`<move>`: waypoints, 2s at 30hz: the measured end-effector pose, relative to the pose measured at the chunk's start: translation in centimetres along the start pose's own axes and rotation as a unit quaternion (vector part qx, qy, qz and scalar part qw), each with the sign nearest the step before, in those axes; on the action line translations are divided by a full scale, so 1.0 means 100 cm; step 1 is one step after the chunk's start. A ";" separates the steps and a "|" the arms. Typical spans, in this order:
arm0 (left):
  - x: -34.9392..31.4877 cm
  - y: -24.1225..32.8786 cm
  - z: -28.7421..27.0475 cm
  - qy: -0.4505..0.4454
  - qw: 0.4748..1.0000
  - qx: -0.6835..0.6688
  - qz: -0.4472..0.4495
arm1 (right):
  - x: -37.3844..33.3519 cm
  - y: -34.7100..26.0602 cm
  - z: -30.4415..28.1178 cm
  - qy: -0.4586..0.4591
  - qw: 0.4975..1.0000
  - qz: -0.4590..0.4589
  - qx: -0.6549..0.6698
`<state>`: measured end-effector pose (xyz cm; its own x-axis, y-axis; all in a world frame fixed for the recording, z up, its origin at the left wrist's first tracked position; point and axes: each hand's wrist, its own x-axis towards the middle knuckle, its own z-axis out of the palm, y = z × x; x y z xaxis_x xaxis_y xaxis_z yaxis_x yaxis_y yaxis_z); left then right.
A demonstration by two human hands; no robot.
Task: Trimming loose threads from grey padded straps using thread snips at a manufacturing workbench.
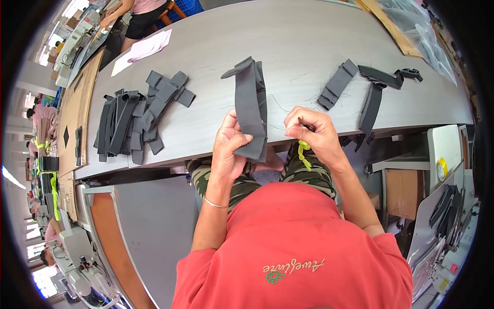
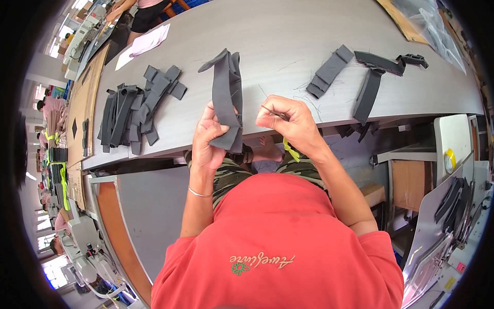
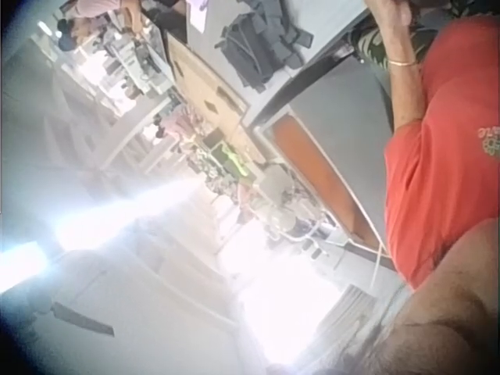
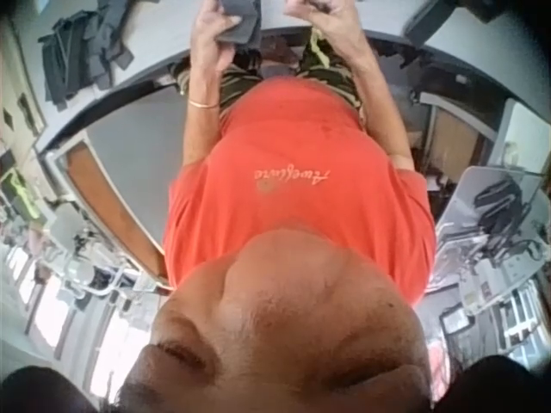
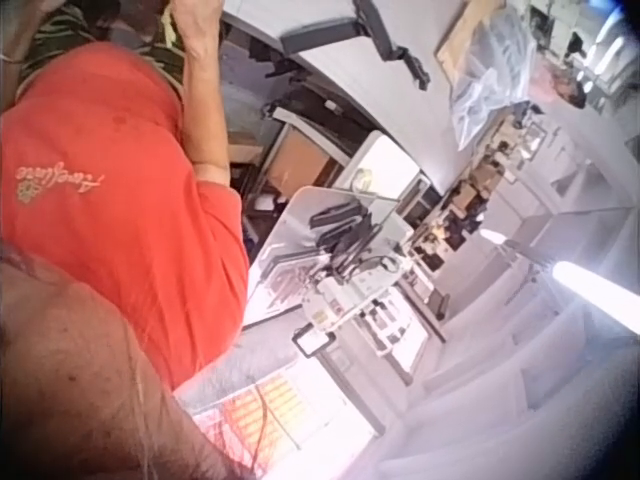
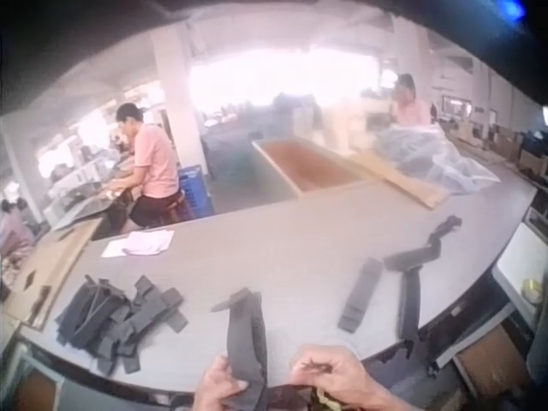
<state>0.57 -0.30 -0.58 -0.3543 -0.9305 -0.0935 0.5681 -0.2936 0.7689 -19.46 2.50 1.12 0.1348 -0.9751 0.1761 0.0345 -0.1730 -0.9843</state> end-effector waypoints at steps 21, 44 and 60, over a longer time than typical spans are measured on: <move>-0.006 -0.020 0.019 -0.086 0.795 0.542 0.259 | 0.007 0.021 0.018 0.123 0.989 0.075 0.027; 0.046 -0.018 0.001 0.018 0.968 0.237 -0.080 | 0.004 0.054 0.015 0.132 0.970 0.032 -0.201; 0.048 -0.031 -0.002 -0.046 0.952 0.287 -0.091 | -0.021 0.026 -0.027 0.014 0.898 0.081 -0.432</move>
<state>-2.72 -3.88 -3.50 -0.4858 -0.8453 -0.2222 0.0003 -0.2544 0.9671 -22.32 3.75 -1.85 0.0434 -0.9982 0.0418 -0.7658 -0.0601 -0.6403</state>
